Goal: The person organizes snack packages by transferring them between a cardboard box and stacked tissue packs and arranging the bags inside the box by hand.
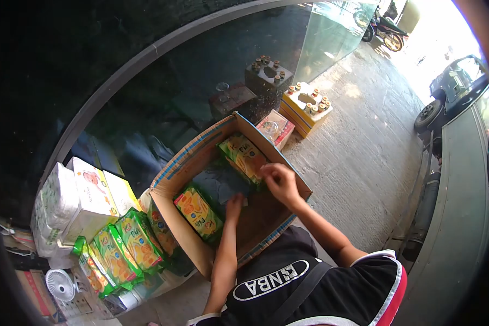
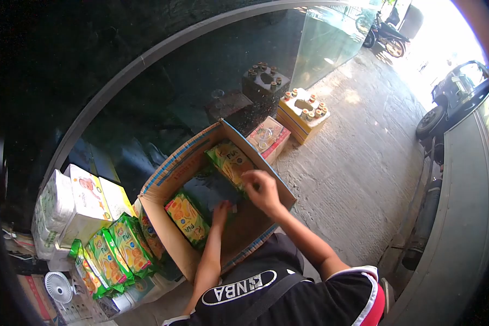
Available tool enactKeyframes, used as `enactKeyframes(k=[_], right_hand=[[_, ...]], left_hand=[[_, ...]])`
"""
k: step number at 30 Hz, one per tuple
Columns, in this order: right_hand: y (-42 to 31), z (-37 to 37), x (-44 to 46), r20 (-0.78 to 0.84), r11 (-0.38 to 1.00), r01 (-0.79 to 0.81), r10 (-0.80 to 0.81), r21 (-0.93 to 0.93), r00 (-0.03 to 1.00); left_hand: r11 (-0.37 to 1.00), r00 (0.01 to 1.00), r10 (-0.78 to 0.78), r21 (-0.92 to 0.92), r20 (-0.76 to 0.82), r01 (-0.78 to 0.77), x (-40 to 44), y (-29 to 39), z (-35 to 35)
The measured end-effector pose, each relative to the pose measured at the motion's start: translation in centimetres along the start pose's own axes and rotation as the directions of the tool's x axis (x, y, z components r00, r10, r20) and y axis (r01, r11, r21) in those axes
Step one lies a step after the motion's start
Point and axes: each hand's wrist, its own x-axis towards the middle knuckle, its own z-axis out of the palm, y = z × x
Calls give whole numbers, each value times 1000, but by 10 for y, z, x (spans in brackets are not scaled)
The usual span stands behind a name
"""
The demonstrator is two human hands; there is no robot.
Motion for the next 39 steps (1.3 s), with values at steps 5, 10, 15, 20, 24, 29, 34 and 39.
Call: enactKeyframes(k=[5,10,15,20,24,29,34,39], right_hand=[[24,-2,33,-180,730,-113,-14,-674,984],[36,6,45,-22,782,-186,216,-594,976],[27,10,46,-42,793,-184,197,-581,980],[28,10,45,-43,765,-173,186,-621,982],[29,8,42,-38,764,-178,197,-621,980],[29,3,36,-86,756,-243,242,-608,967],[30,10,32,-133,739,-204,155,-641,979],[28,16,29,-186,668,-136,-5,-732,982]], left_hand=[[851,966,-254,-487,-52,198,-26,1,-59],[716,976,-200,-693,-83,87,-24,5,-98],[651,882,-383,-758,-273,49,-36,-1,-134],[496,885,-312,-853,-346,-159,-59,23,-143],[533,895,-291,-834,-339,-143,-65,25,-149],[513,899,-287,-845,-332,-149,-67,24,-150],[577,903,-330,-816,-275,-38,-70,51,-161],[746,861,464,-433,-206,-506,-185,186,-164]])
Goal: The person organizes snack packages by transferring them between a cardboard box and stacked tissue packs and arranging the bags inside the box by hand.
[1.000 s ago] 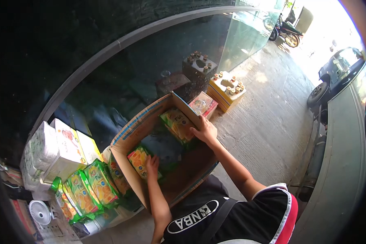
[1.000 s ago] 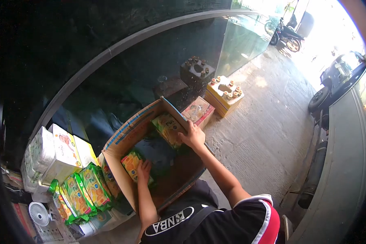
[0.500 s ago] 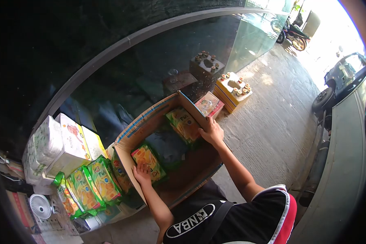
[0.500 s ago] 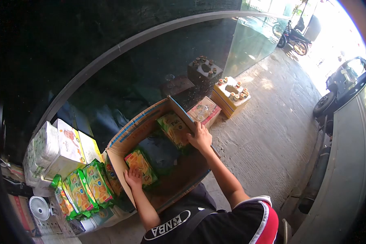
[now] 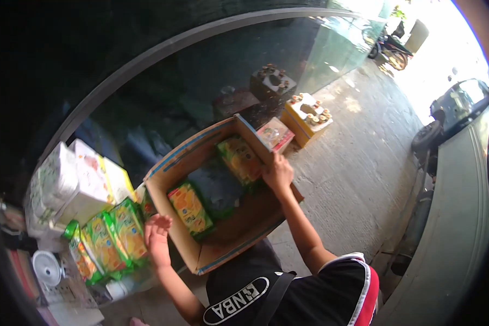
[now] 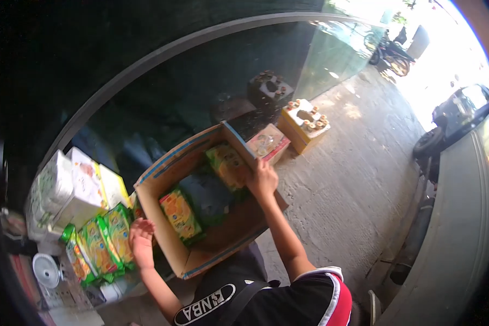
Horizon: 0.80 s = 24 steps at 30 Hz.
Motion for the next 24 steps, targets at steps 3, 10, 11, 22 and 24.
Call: enactKeyframes(k=[3,10,11,22,24], right_hand=[[-4,0,1,-129,987,-67,86,145,988],[-130,-9,-80,-90,512,80,-5,855,996],[-156,-4,-102,-2,448,46,-97,893,995],[-401,-45,-283,440,381,-241,-854,893,279],[-427,-37,-293,425,386,-178,-846,905,323]], left_hand=[[971,977,192,161,-92,-176,-31,53,-46],[796,673,570,518,-471,-312,-123,152,-133],[747,611,633,581,-475,-322,-136,158,-149],[433,531,687,866,-496,249,-125,160,-270],[399,554,668,868,-497,297,-115,157,-290]])
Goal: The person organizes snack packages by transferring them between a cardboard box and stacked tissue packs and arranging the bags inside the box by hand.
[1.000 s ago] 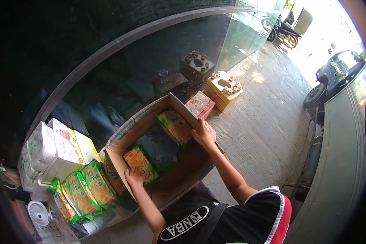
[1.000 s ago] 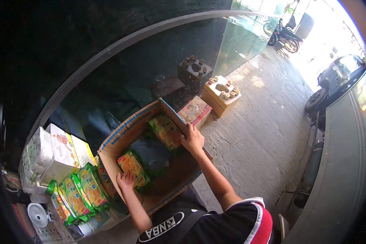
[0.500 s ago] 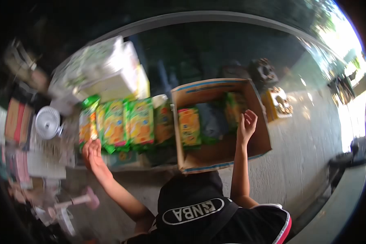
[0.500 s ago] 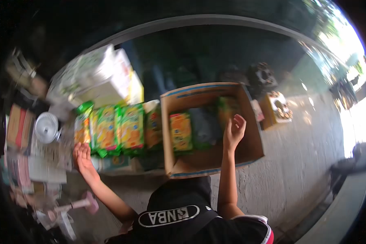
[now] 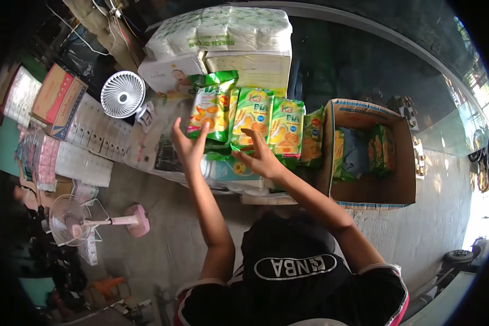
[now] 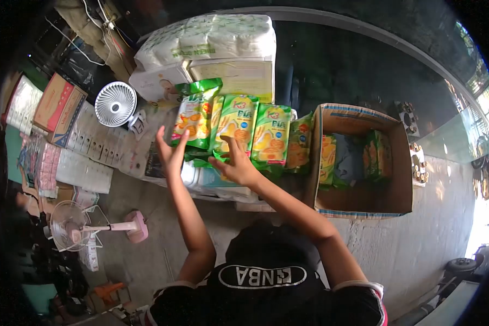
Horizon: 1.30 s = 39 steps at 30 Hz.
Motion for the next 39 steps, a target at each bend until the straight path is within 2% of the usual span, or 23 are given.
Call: enactKeyframes(k=[4,6,8,9,10,11,12,14,17,20,22,26,28,29,30,31,32,33,34,35,36,38,39], right_hand=[[28,23,37,-176,993,-51,70,111,982],[33,32,42,-92,974,-116,136,197,986],[30,51,38,-148,903,-153,229,402,962],[40,64,38,-203,918,-121,210,378,956],[17,66,29,-223,918,-134,229,373,948],[73,92,46,-314,954,35,64,299,947],[64,93,43,-305,951,51,46,304,951],[30,75,34,-253,965,-94,156,244,955],[6,54,26,-158,943,-240,280,231,947],[19,54,27,-145,934,-255,297,249,944],[30,62,25,-164,939,-177,232,296,959],[22,62,18,-186,976,-161,187,147,965],[19,54,16,-138,974,-169,190,148,972],[20,45,14,-23,976,-192,195,100,981],[7,27,9,93,975,-213,208,56,974],[5,13,5,160,996,-68,58,57,985],[-14,-9,1,312,993,-114,117,-29,943],[-30,-28,-5,333,999,35,-38,16,942],[-50,-47,-14,282,993,112,-113,21,953],[-87,-71,-28,255,994,91,-74,-58,964],[-112,-91,-43,202,961,277,-274,15,940],[-143,-127,-70,55,962,267,-269,50,961],[-152,-146,-82,-123,961,274,-270,20,955]], left_hand=[[973,975,-175,173,136,150,9,-6,13],[958,973,-147,270,175,96,15,-11,13],[958,987,-99,282,126,59,9,-3,12],[951,991,-56,310,123,15,7,1,11],[978,987,-61,207,150,29,5,1,11],[976,989,-19,218,144,-13,5,-4,12],[994,986,12,104,167,-29,4,-11,12],[990,987,119,-94,108,-109,0,-24,14],[985,988,153,-87,31,-150,-7,-34,13],[980,984,178,-86,-2,-178,-9,-43,18],[975,982,188,-114,-28,-190,-12,-41,20],[957,975,188,-202,-117,-209,-26,-41,21],[950,918,249,-105,-309,-293,-35,-36,18],[931,887,238,-168,-395,-325,-40,-34,18],[929,911,179,-240,-372,-280,-46,-28,10],[928,936,109,-304,-335,-217,-50,-20,1],[920,954,31,-365,-299,-144,-54,-8,-6],[876,965,21,-461,-263,-144,-57,4,-11],[844,974,17,-519,-225,-135,-61,24,-16],[831,984,33,-543,-178,-126,-64,34,-18],[817,990,49,-565,-134,-117,-67,44,-18],[792,990,70,-597,-125,-131,-80,64,-7],[793,992,112,-596,-61,-126,-86,67,1]])
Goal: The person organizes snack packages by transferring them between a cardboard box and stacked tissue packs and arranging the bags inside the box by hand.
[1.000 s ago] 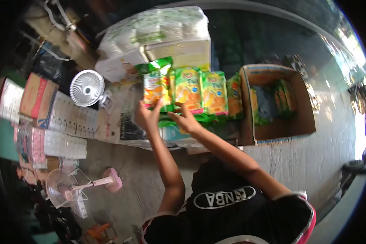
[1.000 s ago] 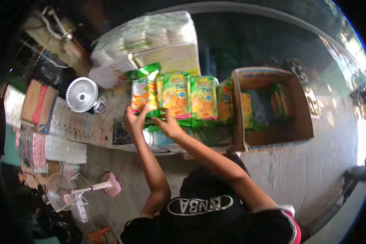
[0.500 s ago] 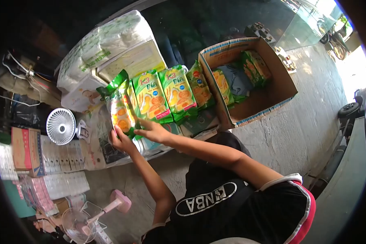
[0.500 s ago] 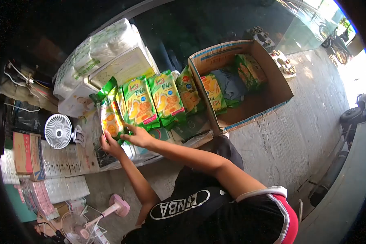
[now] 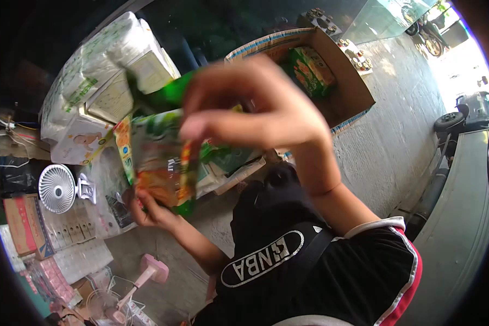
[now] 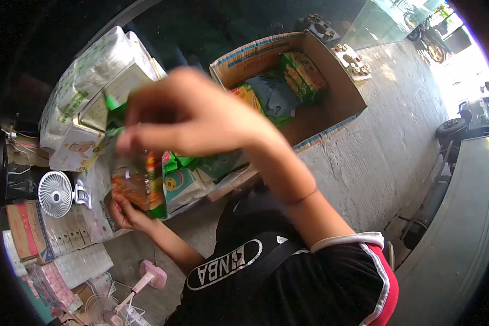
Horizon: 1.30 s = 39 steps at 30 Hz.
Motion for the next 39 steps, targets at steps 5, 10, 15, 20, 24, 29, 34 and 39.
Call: enactKeyframes(k=[5,10,15,20,24,29,34,39], right_hand=[[34,-102,-16,-239,723,-15,-208,-690,948],[97,-207,-97,-330,864,-496,445,-88,833],[203,-276,-190,-375,654,-725,630,-216,680],[289,-285,-238,-387,441,-796,706,-414,593],[324,-275,-237,-377,563,-758,657,-330,653],[367,-270,-250,-310,202,-795,844,-572,438],[359,-263,-249,-204,169,-681,879,-712,431],[324,-259,-228,-246,-5,-608,917,-794,314]], left_hand=[[987,938,114,-148,327,-68,-36,24,105],[967,716,251,-191,651,-165,-75,31,220],[994,372,102,-108,923,-5,-134,-1,293],[984,-8,-80,78,997,-163,-171,-41,318],[871,-183,-175,65,967,-487,-216,-72,319],[852,-381,-321,88,867,-517,-256,-74,338],[922,-285,-297,196,912,-335,-271,-68,316],[976,-291,-213,191,933,-103,-233,-40,309]])
